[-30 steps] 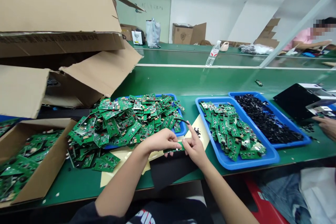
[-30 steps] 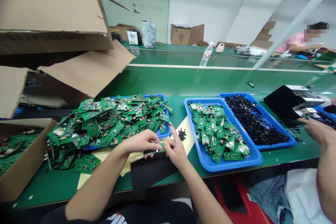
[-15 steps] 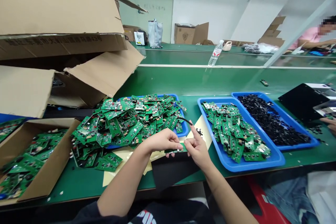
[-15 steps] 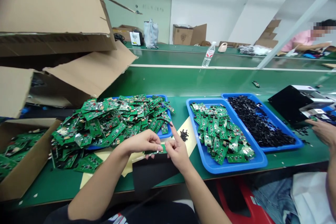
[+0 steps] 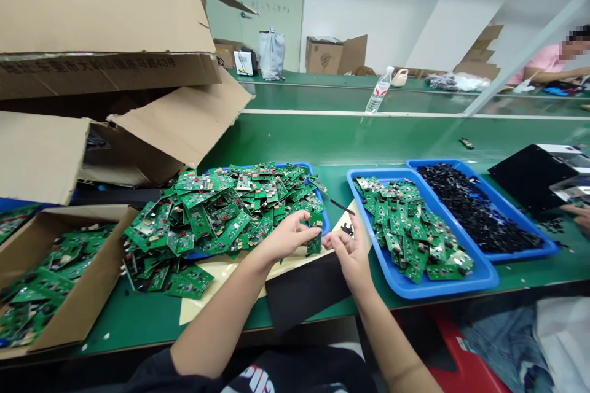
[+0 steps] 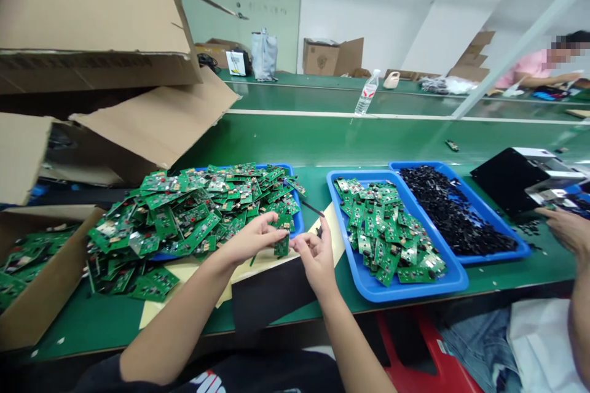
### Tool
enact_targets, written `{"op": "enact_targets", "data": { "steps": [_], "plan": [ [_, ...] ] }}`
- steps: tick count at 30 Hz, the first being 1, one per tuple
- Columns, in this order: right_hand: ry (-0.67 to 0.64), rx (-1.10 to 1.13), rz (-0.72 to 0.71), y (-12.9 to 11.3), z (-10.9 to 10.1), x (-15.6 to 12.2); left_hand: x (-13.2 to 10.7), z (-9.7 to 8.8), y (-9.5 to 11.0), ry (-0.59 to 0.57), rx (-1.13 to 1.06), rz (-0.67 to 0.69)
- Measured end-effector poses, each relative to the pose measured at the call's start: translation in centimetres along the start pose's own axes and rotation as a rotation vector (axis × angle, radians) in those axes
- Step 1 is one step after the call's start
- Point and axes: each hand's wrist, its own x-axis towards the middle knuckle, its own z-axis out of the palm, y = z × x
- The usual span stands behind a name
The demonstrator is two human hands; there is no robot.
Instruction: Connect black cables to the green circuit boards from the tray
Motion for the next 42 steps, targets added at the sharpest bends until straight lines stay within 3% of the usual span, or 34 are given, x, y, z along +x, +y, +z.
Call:
{"op": "enact_targets", "data": {
  "steps": [5, 8, 12, 16, 20, 27, 35, 42],
  "plan": [
    [0.041, -0.010, -0.026, 0.4, 1.3, -0.8, 0.4, 1.0, -0.4, 0.151, -0.008, 0.178],
    [0.013, -0.022, -0.006, 0.2, 1.1, -0.8, 0.4, 0.8, -0.2, 0.174, 0.089, 0.206],
    [-0.074, -0.068, -0.002, -0.4, -0.7, -0.5, 0.2, -0.3, 0.4, 0.167, 0.227, 0.213],
    [-0.265, -0.187, 0.010, -1.4, -3.0, -0.5, 0.0, -0.9, 0.7, 0.141, 0.391, 0.189],
    [-0.342, -0.238, -0.006, -1.9, -4.2, -0.6, 0.1, -0.8, 0.4, 0.071, 0.334, 0.124],
    [-0.246, -0.169, 0.095, -2.3, -3.6, -0.5, 0.4, 0.1, -0.2, -0.036, 0.096, -0.044],
    [-0.211, -0.256, -0.074, -2.0, -3.0, -0.4, 0.6, 0.4, -0.4, -0.056, 0.065, -0.074],
    [-0.174, -0.321, -0.040, -2.0, -3.2, -0.2, 0.7, 0.7, -0.7, -0.055, 0.086, -0.058]
  ]
}}
